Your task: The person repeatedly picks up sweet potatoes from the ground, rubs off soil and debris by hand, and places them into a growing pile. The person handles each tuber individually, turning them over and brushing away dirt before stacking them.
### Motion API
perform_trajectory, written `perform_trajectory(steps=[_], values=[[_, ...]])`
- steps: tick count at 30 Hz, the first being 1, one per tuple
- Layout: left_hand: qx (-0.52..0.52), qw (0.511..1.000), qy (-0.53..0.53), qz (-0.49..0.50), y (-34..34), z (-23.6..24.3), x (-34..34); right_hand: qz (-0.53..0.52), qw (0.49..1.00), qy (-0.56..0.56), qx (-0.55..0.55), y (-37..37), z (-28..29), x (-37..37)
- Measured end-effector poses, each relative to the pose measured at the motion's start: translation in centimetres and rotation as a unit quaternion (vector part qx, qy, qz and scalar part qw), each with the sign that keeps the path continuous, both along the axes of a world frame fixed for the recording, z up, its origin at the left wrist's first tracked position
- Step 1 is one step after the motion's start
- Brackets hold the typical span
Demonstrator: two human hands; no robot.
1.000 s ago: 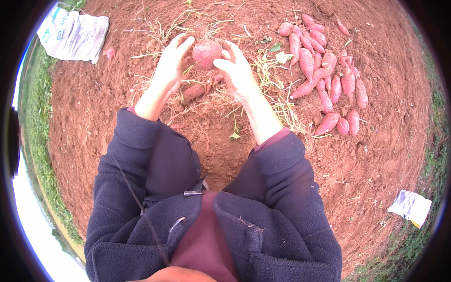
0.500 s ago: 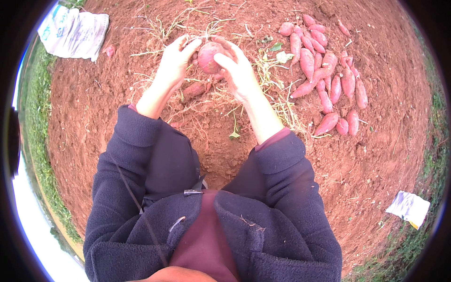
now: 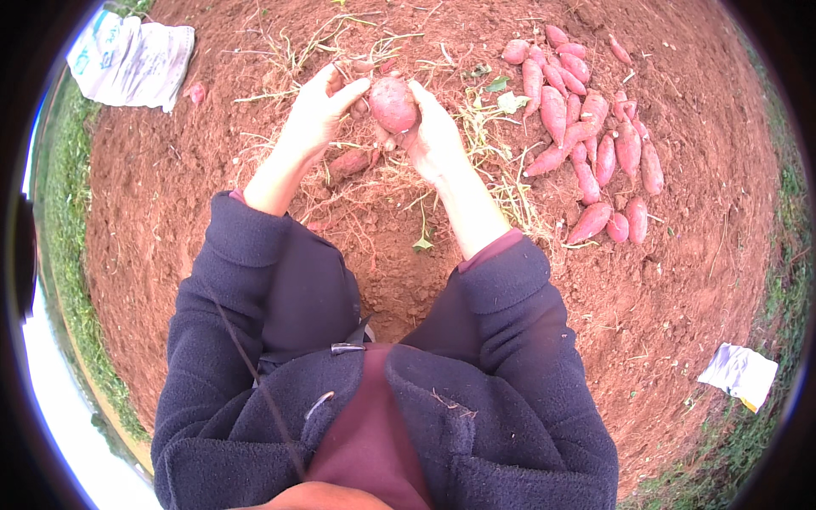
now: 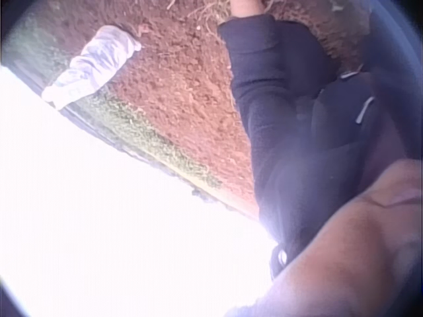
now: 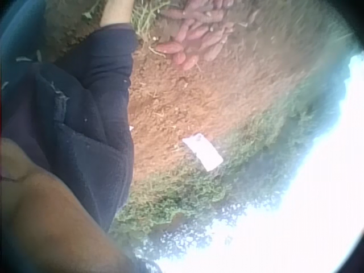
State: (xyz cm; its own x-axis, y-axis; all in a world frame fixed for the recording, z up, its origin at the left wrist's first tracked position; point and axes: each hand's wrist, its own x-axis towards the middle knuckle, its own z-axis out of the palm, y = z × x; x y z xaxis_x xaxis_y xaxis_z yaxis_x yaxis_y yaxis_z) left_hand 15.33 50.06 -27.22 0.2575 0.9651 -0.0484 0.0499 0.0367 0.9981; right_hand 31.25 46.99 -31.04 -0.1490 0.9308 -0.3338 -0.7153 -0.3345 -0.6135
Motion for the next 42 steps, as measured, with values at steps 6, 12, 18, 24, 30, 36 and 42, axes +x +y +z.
perform_trajectory(steps=[6,12,18,24,30,36,42], values=[[-0.027,0.988,-0.154,-0.017,0.5,-1.0,-0.2,0.043,0.997,0.049,0.034,0.4,-0.8,0.1],[-0.095,0.994,-0.045,0.013,1.0,-1.3,-0.8,0.027,0.995,0.055,0.079,0.5,-1.0,0.2],[0.039,0.994,0.098,0.003,0.3,-1.6,0.6,-0.016,0.994,0.039,0.098,0.4,-1.4,0.1],[0.071,0.990,0.123,-0.002,-0.1,-1.6,0.6,-0.004,0.995,0.035,0.098,0.6,-1.6,0.2],[0.003,0.996,0.066,0.052,1.9,-3.8,-0.9,-0.011,0.995,0.088,0.046,0.4,-2.9,0.0],[-0.012,0.992,0.094,0.080,3.6,-5.5,-2.9,-0.184,0.968,0.106,-0.132,2.1,-4.0,2.1],[-0.015,0.990,0.117,0.072,4.4,-6.0,-6.1,-0.351,0.928,0.126,0.014,4.7,-3.7,11.0]])
